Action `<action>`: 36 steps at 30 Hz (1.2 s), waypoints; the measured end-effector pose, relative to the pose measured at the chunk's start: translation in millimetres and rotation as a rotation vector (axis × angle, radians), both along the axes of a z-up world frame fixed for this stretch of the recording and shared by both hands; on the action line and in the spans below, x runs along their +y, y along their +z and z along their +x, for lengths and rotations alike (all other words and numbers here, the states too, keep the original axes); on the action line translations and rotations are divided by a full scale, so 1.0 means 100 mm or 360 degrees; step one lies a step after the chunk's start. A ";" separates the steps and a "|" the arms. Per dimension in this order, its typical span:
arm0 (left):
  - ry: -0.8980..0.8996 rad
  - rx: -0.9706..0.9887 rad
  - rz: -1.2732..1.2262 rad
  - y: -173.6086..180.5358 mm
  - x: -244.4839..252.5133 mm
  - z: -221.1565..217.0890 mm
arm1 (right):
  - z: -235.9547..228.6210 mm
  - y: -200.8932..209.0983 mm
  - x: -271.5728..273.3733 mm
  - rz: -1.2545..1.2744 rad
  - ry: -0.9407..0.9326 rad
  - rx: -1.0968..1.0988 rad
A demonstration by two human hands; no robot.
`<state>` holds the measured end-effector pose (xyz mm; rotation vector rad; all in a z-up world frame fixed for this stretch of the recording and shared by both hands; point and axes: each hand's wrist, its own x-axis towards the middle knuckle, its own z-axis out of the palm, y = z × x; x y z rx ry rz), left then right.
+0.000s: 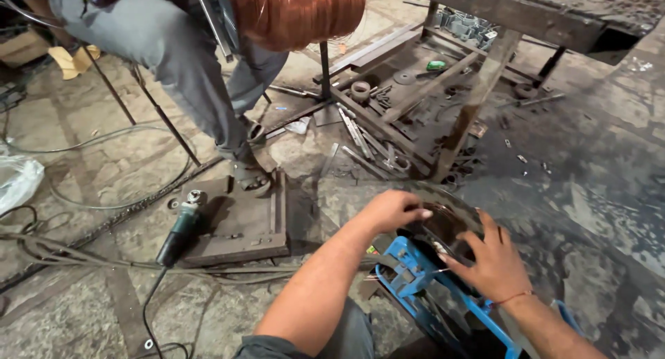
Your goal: The person is winding copper wire from a large reel onto a smaller metal spool using a stand.
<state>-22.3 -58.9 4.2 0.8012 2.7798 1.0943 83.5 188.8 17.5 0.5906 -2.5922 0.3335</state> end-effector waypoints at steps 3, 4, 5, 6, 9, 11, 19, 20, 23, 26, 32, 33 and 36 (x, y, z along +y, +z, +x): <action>-0.0180 -0.0035 0.0005 0.16 0.02 0.08 | -0.01 0.00 0.02 0.0000 -0.0030 -0.0046; -0.0289 -0.0067 0.0019 0.23 0.04 0.12 | -0.01 -0.01 0.04 -0.0003 -0.0040 -0.0092; -0.0322 -0.0074 0.0024 0.40 0.03 0.22 | -0.01 -0.01 0.05 0.0001 -0.0073 -0.0099; -0.0432 -0.0050 0.0017 0.56 0.02 0.31 | -0.02 0.00 0.05 0.0006 -0.0083 -0.0143; -0.0626 0.0080 -0.0091 0.87 0.04 0.50 | 0.00 0.04 0.04 0.0016 -0.0141 -0.0243; -0.0695 0.0191 -0.0180 0.83 0.07 0.51 | 0.03 0.07 0.04 0.0028 -0.0177 -0.0299; -0.0378 -0.0011 -0.0501 1.03 0.02 0.53 | 0.08 0.17 0.01 -0.0095 -0.0036 -0.0214; -0.0394 -0.0026 -0.0495 1.03 0.05 0.58 | 0.08 0.13 0.02 -0.0091 -0.0049 -0.0232; -0.0519 -0.0693 -0.0593 0.99 0.18 0.69 | 0.07 0.08 0.05 -0.0063 -0.0053 -0.0239; -0.0696 -0.0969 -0.0554 0.87 0.30 0.74 | 0.08 0.09 0.04 -0.0059 -0.0061 -0.0287; -0.0489 -0.0382 -0.0462 0.72 0.25 0.51 | 0.15 0.00 -0.05 -0.0079 -0.0030 -0.0241; -0.0312 -0.0331 -0.0342 0.76 0.23 0.50 | 0.18 0.02 -0.09 -0.0062 -0.0030 -0.0205; -0.0077 -0.0359 0.0031 0.63 0.22 0.37 | 0.20 0.05 -0.08 -0.0036 -0.0062 -0.0198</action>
